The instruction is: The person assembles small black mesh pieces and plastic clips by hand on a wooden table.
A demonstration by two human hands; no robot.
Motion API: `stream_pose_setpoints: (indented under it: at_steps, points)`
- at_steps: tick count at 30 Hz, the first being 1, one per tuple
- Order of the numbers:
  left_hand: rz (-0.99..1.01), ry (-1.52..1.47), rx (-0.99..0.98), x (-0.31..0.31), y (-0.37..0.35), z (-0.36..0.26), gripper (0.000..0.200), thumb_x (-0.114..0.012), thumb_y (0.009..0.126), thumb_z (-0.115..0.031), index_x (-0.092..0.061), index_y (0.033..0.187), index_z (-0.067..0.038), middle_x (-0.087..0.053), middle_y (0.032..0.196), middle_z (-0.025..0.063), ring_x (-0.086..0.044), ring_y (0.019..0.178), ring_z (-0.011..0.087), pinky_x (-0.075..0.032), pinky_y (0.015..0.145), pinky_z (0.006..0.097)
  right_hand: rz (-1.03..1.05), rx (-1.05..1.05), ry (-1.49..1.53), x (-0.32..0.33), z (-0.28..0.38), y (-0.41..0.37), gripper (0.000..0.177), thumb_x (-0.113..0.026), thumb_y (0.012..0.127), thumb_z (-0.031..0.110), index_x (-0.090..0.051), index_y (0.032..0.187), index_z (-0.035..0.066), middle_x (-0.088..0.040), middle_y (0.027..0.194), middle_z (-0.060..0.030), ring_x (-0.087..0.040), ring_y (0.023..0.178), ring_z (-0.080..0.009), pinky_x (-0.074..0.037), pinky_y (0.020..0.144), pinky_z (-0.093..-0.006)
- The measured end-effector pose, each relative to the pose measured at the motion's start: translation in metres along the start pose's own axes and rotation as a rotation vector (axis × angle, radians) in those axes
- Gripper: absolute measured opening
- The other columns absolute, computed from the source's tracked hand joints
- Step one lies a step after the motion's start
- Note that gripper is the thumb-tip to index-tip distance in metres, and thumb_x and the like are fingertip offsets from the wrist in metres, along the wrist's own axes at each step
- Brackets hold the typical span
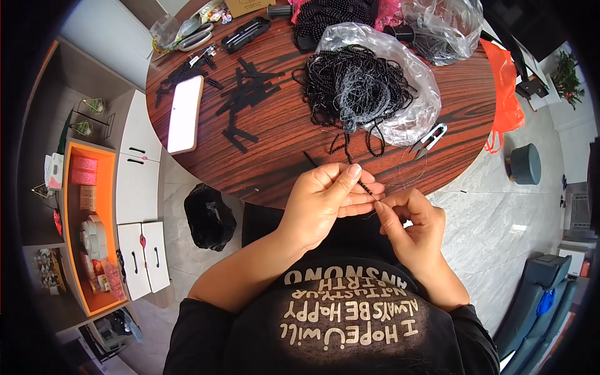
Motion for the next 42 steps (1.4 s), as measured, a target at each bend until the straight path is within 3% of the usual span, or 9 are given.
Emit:
stream_pose_setpoints:
  at_steps: [8, 19, 29, 34, 39, 42]
  points:
    - [0.019, 0.006, -0.083, -0.014, -0.004, 0.016, 0.030, -0.045, 0.094, -0.025, -0.057, 0.097, 0.002, -0.062, 0.092, 0.0179, -0.062, 0.075, 0.0185, -0.052, 0.074, 0.0296, 0.022, -0.049, 0.069, 0.006, 0.000, -0.011, 0.007, -0.058, 0.080, -0.004, -0.052, 0.078, -0.001, -0.054, 0.058, -0.0029, -0.049, 0.046, -0.0079, -0.038, 0.045, -0.0158]
    - [0.046, -0.049, -0.086, -0.042, 0.029, 0.027, 0.029, -0.045, 0.094, -0.023, -0.056, 0.098, 0.003, -0.062, 0.093, 0.0175, -0.062, 0.077, 0.0190, -0.052, 0.073, 0.0284, 0.021, -0.053, 0.074, 0.041, -0.020, 0.007, 0.007, -0.058, 0.081, -0.003, -0.051, 0.078, -0.001, -0.053, 0.057, -0.0028, -0.049, 0.046, -0.0077, -0.037, 0.044, -0.0154]
    - [0.098, 0.067, -0.141, -0.041, 0.037, 0.027, 0.023, -0.049, 0.092, -0.017, -0.056, 0.098, 0.004, -0.061, 0.097, 0.0156, -0.061, 0.077, 0.0177, -0.052, 0.073, 0.0265, -0.026, -0.055, 0.182, 0.034, -0.025, 0.015, 0.019, -0.059, 0.081, -0.003, -0.046, 0.093, 0.000, -0.057, 0.067, -0.0058, -0.052, 0.052, -0.0087, -0.041, 0.048, -0.0161]
    - [0.168, 0.169, -0.136, -0.028, 0.032, 0.009, 0.017, -0.050, 0.091, -0.013, -0.057, 0.098, 0.002, -0.060, 0.100, 0.0129, -0.059, 0.078, 0.0162, -0.051, 0.072, 0.0262, -0.080, 0.095, 0.167, 0.019, -0.017, 0.021, 0.026, -0.061, 0.079, -0.003, -0.045, 0.099, -0.001, -0.059, 0.066, -0.0047, -0.054, 0.054, -0.0086, -0.041, 0.049, -0.0176]
    - [0.113, -0.017, -0.134, 0.002, 0.025, 0.002, 0.014, -0.051, 0.090, -0.010, -0.058, 0.098, -0.001, -0.059, 0.102, 0.0105, -0.056, 0.079, 0.0145, -0.049, 0.071, 0.0263, -0.010, 0.028, 0.179, -0.003, -0.007, 0.020, 0.029, -0.059, 0.080, -0.005, -0.040, 0.102, 0.001, -0.057, 0.071, -0.0060, -0.055, 0.058, -0.0100, -0.044, 0.053, -0.0175]
    - [0.219, -0.174, -0.095, 0.004, 0.029, 0.004, 0.012, -0.052, 0.089, -0.008, -0.058, 0.097, -0.002, -0.059, 0.102, 0.0102, -0.055, 0.079, 0.0137, -0.047, 0.071, 0.0263, 0.015, -0.060, 0.309, -0.007, -0.009, 0.020, 0.032, -0.061, 0.078, -0.006, -0.041, 0.102, 0.001, -0.056, 0.071, -0.0050, -0.054, 0.060, -0.0093, -0.043, 0.055, -0.0171]
Point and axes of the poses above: each hand's wrist, its own y-axis towards the middle knuckle, its own x-axis out of the back of the hand, z = x × y, the point moved 5 cm from there along y, towards the middle knuckle
